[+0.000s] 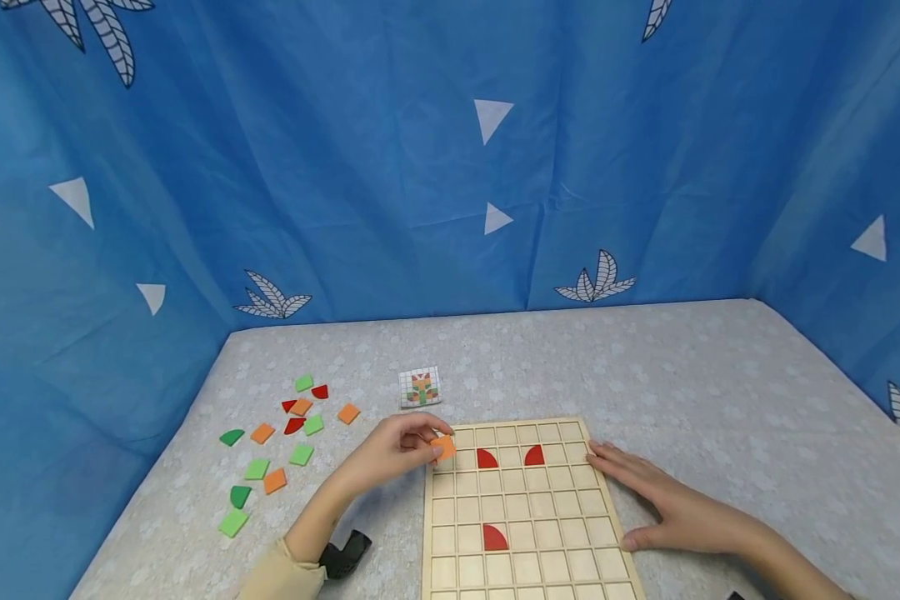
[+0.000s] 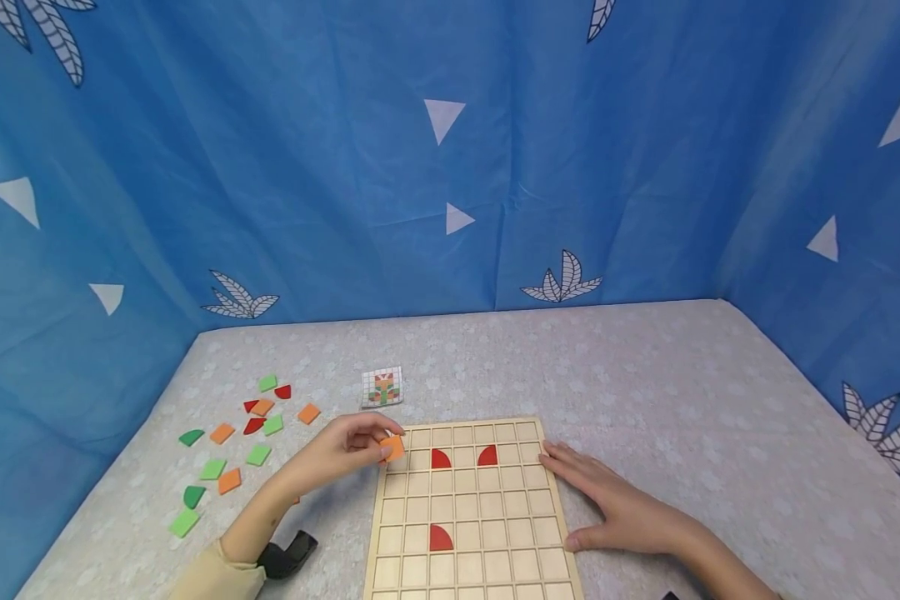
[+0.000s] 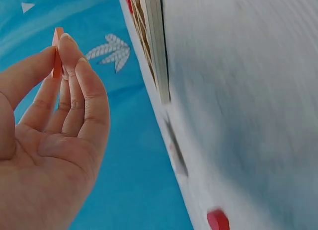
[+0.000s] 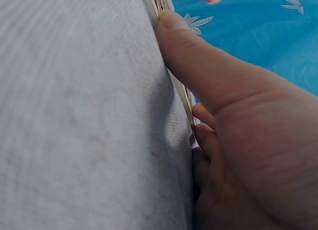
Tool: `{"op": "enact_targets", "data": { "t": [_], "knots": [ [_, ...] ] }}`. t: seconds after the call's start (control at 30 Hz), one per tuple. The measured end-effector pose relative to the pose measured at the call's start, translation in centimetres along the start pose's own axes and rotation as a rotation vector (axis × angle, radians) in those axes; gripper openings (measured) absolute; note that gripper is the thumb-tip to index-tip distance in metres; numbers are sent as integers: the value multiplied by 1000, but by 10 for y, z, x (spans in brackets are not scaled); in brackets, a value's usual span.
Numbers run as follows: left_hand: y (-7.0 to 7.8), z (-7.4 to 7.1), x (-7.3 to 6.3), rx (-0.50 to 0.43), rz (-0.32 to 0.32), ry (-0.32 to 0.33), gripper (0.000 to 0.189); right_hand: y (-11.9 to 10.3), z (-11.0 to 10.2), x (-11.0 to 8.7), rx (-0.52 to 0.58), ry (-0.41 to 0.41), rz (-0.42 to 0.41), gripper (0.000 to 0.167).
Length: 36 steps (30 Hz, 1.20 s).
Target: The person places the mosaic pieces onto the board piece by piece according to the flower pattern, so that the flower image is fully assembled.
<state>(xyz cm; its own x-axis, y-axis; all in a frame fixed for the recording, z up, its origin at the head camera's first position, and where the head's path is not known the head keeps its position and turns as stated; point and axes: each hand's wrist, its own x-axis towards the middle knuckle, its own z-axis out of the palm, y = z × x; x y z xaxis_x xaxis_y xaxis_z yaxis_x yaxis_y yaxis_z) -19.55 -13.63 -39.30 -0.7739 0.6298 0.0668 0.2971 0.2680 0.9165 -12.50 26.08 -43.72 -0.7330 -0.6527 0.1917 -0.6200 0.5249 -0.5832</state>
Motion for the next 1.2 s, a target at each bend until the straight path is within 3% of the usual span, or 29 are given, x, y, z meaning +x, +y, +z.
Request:
{"op": "enact_targets", "data": {
  "t": [0.23, 0.53, 0.87, 1.2],
  "knots": [
    [-3, 14, 11, -13, 31, -44, 22, 2, 1, 0, 42, 7, -36, 88],
    [2, 34, 23, 21, -26, -66, 13, 2, 1, -1, 36, 7, -32, 87],
    [1, 43, 25, 61, -26, -31, 9, 1, 1, 1, 75, 1, -7, 88],
    [-4, 52, 28, 79, -49, -27, 7, 2, 1, 0, 22, 5, -35, 89]
  ]
}}
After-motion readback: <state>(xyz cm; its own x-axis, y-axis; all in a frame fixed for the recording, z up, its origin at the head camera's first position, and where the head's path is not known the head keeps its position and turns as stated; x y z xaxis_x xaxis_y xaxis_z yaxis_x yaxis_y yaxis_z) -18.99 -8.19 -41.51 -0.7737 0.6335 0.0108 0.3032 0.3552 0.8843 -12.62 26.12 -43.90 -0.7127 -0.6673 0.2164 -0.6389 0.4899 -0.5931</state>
